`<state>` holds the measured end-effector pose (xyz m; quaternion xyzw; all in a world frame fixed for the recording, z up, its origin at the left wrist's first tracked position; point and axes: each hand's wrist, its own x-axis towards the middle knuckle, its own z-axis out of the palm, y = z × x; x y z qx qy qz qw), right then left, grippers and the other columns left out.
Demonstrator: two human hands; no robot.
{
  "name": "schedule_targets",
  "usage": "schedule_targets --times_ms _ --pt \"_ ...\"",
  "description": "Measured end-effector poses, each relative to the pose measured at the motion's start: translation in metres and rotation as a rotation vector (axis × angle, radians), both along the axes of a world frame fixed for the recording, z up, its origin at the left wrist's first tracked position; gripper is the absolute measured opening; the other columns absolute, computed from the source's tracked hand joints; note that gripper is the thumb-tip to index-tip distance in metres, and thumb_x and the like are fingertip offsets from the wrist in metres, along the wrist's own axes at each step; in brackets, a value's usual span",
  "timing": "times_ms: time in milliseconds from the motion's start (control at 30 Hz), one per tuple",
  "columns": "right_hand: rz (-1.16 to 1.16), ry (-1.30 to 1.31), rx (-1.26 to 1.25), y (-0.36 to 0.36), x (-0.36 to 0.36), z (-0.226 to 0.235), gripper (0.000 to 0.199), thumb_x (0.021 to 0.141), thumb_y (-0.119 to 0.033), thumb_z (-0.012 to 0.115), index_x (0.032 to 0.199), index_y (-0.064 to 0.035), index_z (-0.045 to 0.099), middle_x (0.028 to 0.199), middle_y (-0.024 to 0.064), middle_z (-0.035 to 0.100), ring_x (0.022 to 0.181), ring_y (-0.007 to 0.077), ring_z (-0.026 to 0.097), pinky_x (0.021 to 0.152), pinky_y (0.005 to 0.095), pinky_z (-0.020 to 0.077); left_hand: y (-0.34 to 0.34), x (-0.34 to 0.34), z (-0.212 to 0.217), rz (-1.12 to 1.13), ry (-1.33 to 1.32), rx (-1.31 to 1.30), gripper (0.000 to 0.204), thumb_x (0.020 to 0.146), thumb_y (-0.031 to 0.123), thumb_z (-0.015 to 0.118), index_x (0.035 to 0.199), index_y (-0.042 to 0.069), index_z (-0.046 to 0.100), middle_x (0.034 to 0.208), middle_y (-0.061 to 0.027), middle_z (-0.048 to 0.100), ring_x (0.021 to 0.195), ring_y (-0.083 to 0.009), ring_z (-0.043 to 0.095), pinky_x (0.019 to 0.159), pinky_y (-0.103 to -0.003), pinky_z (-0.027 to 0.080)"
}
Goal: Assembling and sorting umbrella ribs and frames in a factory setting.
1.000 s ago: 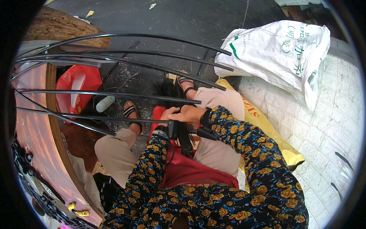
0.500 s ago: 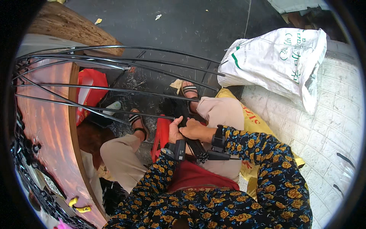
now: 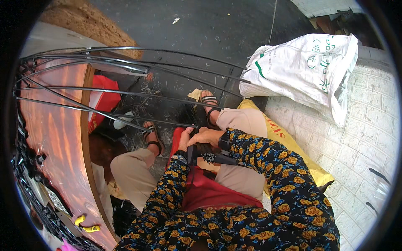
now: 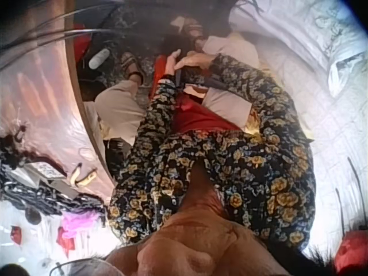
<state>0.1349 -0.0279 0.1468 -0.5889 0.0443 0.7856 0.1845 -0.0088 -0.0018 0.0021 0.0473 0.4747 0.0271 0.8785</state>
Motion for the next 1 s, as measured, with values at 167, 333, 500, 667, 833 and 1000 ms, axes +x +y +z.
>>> schedule_targets --times_ms 167,333,500,667,833,1000 --pt "0.0 -0.201 0.456 -0.052 -0.023 -0.023 0.033 0.076 -0.011 0.072 0.098 0.0095 0.059 0.105 0.0159 0.06 0.086 0.0253 0.064 0.059 0.0321 0.0527 -0.009 -0.003 0.022 0.022 -0.112 -0.376 0.031 0.095 0.028 0.053 0.109 0.001 0.061 0.102 -0.0135 0.067 0.09 -0.027 0.064 0.083 -0.04 0.051" --pt "-0.307 -0.282 -0.158 -0.024 -0.038 0.003 0.031 0.074 -0.009 0.066 0.101 0.0035 0.057 0.087 0.0123 0.06 0.058 0.0206 0.06 0.047 0.0311 0.0502 -0.001 0.005 0.041 -0.096 -0.031 -0.238 0.035 0.095 0.033 0.053 0.109 0.002 0.06 0.103 -0.0149 0.066 0.093 -0.0296 0.064 0.084 -0.044 0.051" --pt "-0.517 -0.081 0.099 -0.048 0.014 0.068 0.03 0.071 -0.006 0.064 0.096 0.0043 0.053 0.068 0.0122 0.058 0.049 0.0185 0.057 0.044 0.0334 0.0488 0.008 0.046 0.088 -0.227 -0.324 -0.314 0.042 0.095 0.041 0.052 0.117 0.005 0.056 0.112 -0.0143 0.063 0.103 -0.0294 0.06 0.091 -0.047 0.046" --pt "-0.388 -0.271 0.112 -0.064 0.045 0.167 0.025 0.073 -0.001 0.061 0.096 -0.0007 0.051 0.067 0.0066 0.055 0.049 0.0143 0.056 0.044 0.0285 0.0482 0.012 0.083 0.161 -0.198 -0.49 -0.117 0.05 0.093 0.05 0.053 0.121 0.009 0.054 0.116 -0.0131 0.061 0.109 -0.0292 0.057 0.095 -0.048 0.044" --pt "-0.405 -0.352 0.224 -0.114 0.045 0.281 0.032 0.077 -0.001 0.057 0.107 -0.0011 0.047 0.072 0.0039 0.053 0.054 0.0105 0.054 0.045 0.0263 0.0473 0.006 0.127 0.224 -0.103 -0.566 -0.05 0.071 0.088 0.059 0.055 0.126 -0.001 0.05 0.121 -0.0179 0.057 0.111 -0.0312 0.057 0.094 -0.049 0.046" --pt "-0.473 -0.471 0.366 -0.16 0.013 0.366 0.042 0.074 0.0 0.059 0.115 -0.0019 0.047 0.073 0.0041 0.053 0.053 0.0108 0.053 0.046 0.0253 0.0456 -0.016 0.162 0.299 0.02 -0.712 -0.058 0.065 0.08 0.063 0.063 0.118 0.011 0.059 0.112 -0.0085 0.064 0.108 -0.0277 0.059 0.095 -0.051 0.044"
